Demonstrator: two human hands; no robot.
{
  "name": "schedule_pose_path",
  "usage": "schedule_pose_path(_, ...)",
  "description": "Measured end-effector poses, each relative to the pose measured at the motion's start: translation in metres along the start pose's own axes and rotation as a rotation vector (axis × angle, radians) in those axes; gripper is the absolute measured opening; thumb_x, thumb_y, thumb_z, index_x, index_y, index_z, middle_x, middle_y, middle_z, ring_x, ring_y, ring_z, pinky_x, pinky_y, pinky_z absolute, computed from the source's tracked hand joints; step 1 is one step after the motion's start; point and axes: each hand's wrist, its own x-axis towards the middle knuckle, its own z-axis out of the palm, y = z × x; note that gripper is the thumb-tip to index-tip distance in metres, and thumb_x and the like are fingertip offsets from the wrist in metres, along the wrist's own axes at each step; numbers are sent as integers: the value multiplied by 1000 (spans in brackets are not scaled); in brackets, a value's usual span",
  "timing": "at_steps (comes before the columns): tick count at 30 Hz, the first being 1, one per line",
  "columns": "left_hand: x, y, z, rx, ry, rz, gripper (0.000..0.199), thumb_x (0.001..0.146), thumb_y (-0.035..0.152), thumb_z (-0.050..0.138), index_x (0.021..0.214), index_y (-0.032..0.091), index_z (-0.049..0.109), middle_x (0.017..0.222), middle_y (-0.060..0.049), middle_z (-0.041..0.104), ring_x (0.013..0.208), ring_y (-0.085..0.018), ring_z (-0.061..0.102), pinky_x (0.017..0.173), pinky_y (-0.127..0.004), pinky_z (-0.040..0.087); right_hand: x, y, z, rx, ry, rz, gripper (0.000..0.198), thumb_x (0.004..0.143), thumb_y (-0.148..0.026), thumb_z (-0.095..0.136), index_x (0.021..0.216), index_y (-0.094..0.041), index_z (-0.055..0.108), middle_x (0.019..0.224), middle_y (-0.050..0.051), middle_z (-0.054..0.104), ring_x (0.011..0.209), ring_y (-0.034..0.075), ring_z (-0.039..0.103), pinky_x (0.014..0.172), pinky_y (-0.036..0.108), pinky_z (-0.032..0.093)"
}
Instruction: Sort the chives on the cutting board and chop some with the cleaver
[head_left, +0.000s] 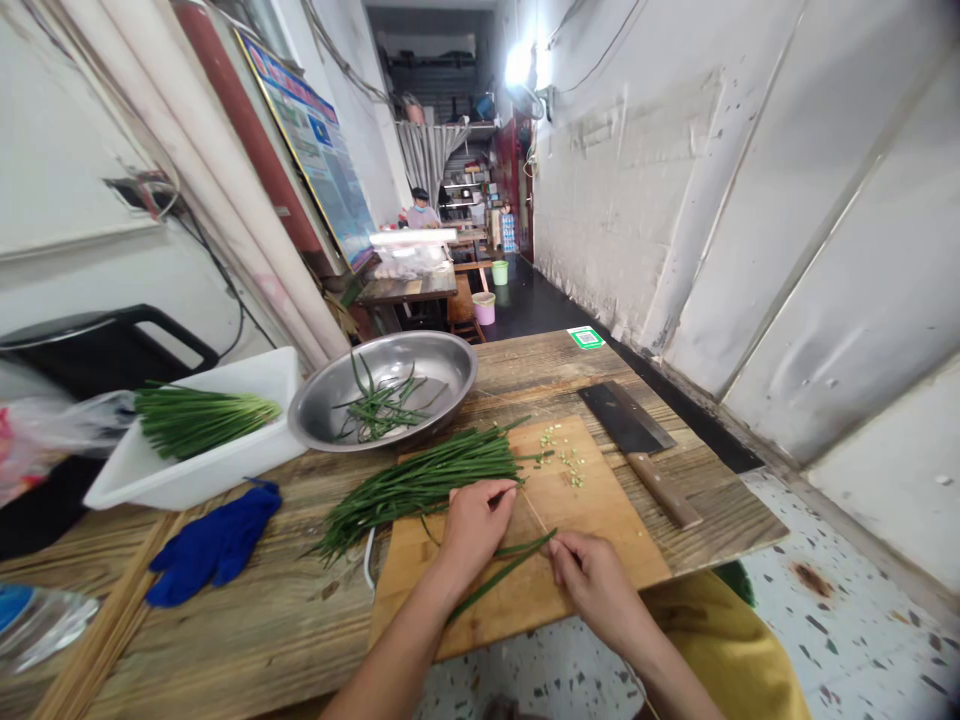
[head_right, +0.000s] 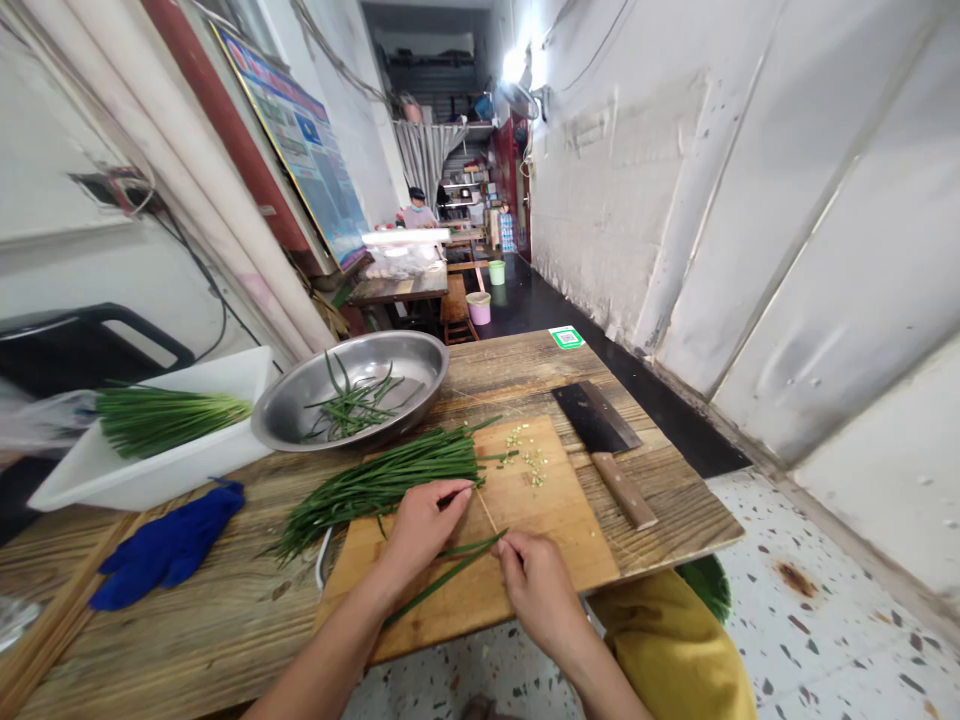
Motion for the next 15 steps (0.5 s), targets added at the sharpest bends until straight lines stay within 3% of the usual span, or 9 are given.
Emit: schedule_pose_path(15, 0, 0, 1, -11, -9, 15, 27, 80, 29, 48, 91, 22, 72, 96, -3, 71, 93, -19, 64, 86, -32, 46, 0, 1, 0, 9, 5, 8, 29, 86, -20, 37, 59, -19, 46, 52, -3, 47, 52, 11, 48, 52, 19, 33)
